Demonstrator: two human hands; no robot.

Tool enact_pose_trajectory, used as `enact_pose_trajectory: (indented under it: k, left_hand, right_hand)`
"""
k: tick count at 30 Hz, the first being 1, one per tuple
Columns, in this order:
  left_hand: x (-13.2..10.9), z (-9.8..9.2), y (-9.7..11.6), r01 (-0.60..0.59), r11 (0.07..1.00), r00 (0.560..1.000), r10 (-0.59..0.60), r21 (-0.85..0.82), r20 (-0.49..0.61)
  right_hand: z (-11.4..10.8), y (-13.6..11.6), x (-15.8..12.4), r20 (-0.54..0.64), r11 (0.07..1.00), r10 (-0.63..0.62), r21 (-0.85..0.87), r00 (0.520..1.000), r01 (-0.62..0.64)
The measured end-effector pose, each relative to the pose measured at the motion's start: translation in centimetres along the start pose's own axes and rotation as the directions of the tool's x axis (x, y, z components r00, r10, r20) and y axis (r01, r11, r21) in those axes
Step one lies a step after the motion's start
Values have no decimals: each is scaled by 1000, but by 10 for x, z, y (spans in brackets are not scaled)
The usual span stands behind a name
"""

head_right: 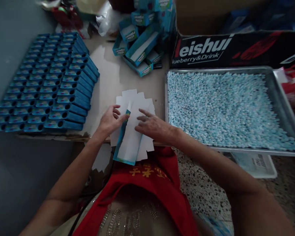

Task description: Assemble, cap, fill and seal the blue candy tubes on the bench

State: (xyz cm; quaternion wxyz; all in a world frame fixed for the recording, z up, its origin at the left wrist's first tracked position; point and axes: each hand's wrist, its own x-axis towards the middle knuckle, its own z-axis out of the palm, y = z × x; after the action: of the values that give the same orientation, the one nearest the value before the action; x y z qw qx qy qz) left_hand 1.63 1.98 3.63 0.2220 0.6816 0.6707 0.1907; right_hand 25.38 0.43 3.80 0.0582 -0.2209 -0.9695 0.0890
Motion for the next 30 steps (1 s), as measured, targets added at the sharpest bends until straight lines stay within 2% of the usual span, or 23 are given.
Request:
enact_pose_trajectory:
  k: [1,2,3,4,6,7,9,11,13,15,18,21,23,26,28,30]
  left_hand:
    - [14,8,-4,0,999,998,2,-49,55]
    - [25,15,-6,-6,997,995,14,-82,94]
    - [32,22,-7,-17,995,994,28,-100,109]
    - [36,27,-7,-24,994,994,35,-106,100]
    - [34,33,-6,-19,992,998,27,-121,62]
    - [29,35,-5,-18,991,999,22,-132,29]
    - [15,39,-6,-46,987,997,36,-154,-70]
    - [-1,42,-7,-86,984,985,60,-159,-162]
    - [-13,44,-6,-108,985,975,78,-133,-207]
    - [-16,44,-4,-81,989,978,55,-122,-203]
    - [-4,39,-3,69,984,988,-91,-164,-128]
    - [12,36,-5,176,964,981,-189,-201,-48]
    - [15,37,-8,193,935,972,-223,-297,-72]
    - [10,44,-9,187,836,934,-313,-516,-170]
    - [5,48,-6,115,843,927,-282,-525,-248]
    - [5,49,-1,0,927,960,-105,-375,-260]
  right_hand:
    - [3,-3,-4,-92,996,55,68,994,-49]
    - [6,-7,-6,-192,979,170,142,967,-144]
    - [10,-11,-7,-276,936,331,219,902,-276]
    - [15,-15,-5,-323,858,504,294,801,-422]
    - [27,-18,4,-294,642,766,395,572,-657]
    - [33,-19,10,-239,544,839,413,489,-730]
    - [43,-18,21,-119,407,911,406,394,-818]
    - [49,-20,29,-65,325,943,401,327,-857]
    - [50,-26,33,-57,289,955,394,290,-873]
    - [47,-34,34,-38,273,960,350,278,-896]
    - [39,-43,40,42,251,963,219,266,-943]
    - [33,-43,46,107,269,952,160,287,-950]
    - [34,-40,45,119,271,947,202,298,-941]
    - [41,-34,36,75,244,950,426,302,-871]
    - [45,-33,30,38,220,958,530,283,-819]
    - [43,-36,29,31,219,963,498,269,-839]
